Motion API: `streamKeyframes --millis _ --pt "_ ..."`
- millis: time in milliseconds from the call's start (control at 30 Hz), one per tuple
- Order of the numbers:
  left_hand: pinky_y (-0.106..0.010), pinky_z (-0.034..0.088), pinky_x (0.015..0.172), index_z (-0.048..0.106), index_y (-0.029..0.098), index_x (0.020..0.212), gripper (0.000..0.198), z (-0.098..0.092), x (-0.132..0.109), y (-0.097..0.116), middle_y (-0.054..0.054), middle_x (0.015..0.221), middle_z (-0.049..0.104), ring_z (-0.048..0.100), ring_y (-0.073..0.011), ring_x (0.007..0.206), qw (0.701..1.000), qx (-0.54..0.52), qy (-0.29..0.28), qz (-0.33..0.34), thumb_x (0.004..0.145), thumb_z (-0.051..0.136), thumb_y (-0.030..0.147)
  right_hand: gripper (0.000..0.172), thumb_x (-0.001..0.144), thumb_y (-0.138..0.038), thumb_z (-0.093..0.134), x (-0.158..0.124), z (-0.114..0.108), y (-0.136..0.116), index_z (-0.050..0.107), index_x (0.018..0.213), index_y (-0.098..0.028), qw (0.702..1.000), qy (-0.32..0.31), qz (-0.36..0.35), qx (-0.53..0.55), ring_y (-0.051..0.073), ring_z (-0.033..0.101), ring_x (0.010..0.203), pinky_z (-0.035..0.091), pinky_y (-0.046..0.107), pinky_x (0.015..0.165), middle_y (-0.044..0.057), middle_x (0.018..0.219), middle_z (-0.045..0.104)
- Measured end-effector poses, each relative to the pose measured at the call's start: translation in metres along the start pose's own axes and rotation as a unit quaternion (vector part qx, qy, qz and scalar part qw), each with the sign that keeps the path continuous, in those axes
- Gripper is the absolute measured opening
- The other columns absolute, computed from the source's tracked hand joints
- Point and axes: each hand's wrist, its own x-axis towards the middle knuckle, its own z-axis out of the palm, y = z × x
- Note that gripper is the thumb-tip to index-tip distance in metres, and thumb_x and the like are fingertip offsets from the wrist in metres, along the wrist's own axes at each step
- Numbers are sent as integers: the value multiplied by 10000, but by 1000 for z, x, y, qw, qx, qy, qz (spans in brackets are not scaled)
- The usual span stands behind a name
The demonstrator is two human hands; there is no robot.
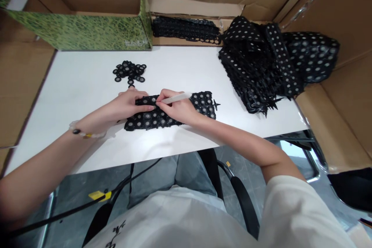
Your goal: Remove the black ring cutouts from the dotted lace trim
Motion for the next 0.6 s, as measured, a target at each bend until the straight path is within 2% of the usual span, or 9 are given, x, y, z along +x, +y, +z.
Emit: streamKeyframes --millis 100,167,267,333,433,500,600 --pt "-432 387 1005 720 218 788 329 -6 -2 8 -89 875 718 563 -358 1107 999 32 8 12 812 698 546 162 862 -343 691 -3 -6 0 604 785 -231 997 38 35 58 169 607 674 472 329 670 0 728 698" --pt "-466 347 1046 787 238 876 299 -11 -1 15 -92 964 772 546 -385 1166 997 68 29 16 798 712 516 149 850 -320 686 -5 -11 1 592 774 -233 994 70 57 69 159 585 631 462 323 635 -8 699 685" --pt "-425 372 988 819 249 986 375 -15 8 28 -79 943 789 617 -364 1072 995 94 -9 8 763 730 537 130 834 -288 686 -6 -16 5 594 761 -231 995 59 50 59 154 581 624 460 322 638 -16 689 674" --pt "-367 401 846 790 234 892 382 -15 18 34 -64 824 758 649 -307 871 995 90 -44 -2 728 742 576 134 831 -283 686 -5 -17 8 591 754 -230 997 45 33 57 157 591 646 466 326 663 -17 697 670" --pt "-343 341 653 618 232 627 376 -11 30 36 -26 592 604 541 -230 628 994 83 -70 -24 673 758 578 140 835 -291 674 -4 -17 11 577 754 -232 997 41 28 53 167 606 682 471 330 686 -14 709 670" --pt "-343 300 605 509 239 551 429 -8 35 35 -8 528 515 467 -202 571 994 72 -84 -26 665 751 574 137 834 -297 668 -3 -16 11 574 758 -233 998 34 29 48 170 605 686 468 330 688 -15 709 668" --pt "-342 294 596 484 242 550 439 -5 35 32 -3 535 491 437 -191 565 994 57 -88 -11 680 728 583 130 830 -298 661 -3 -16 10 575 760 -231 999 22 28 40 169 595 675 458 330 683 -15 700 662"
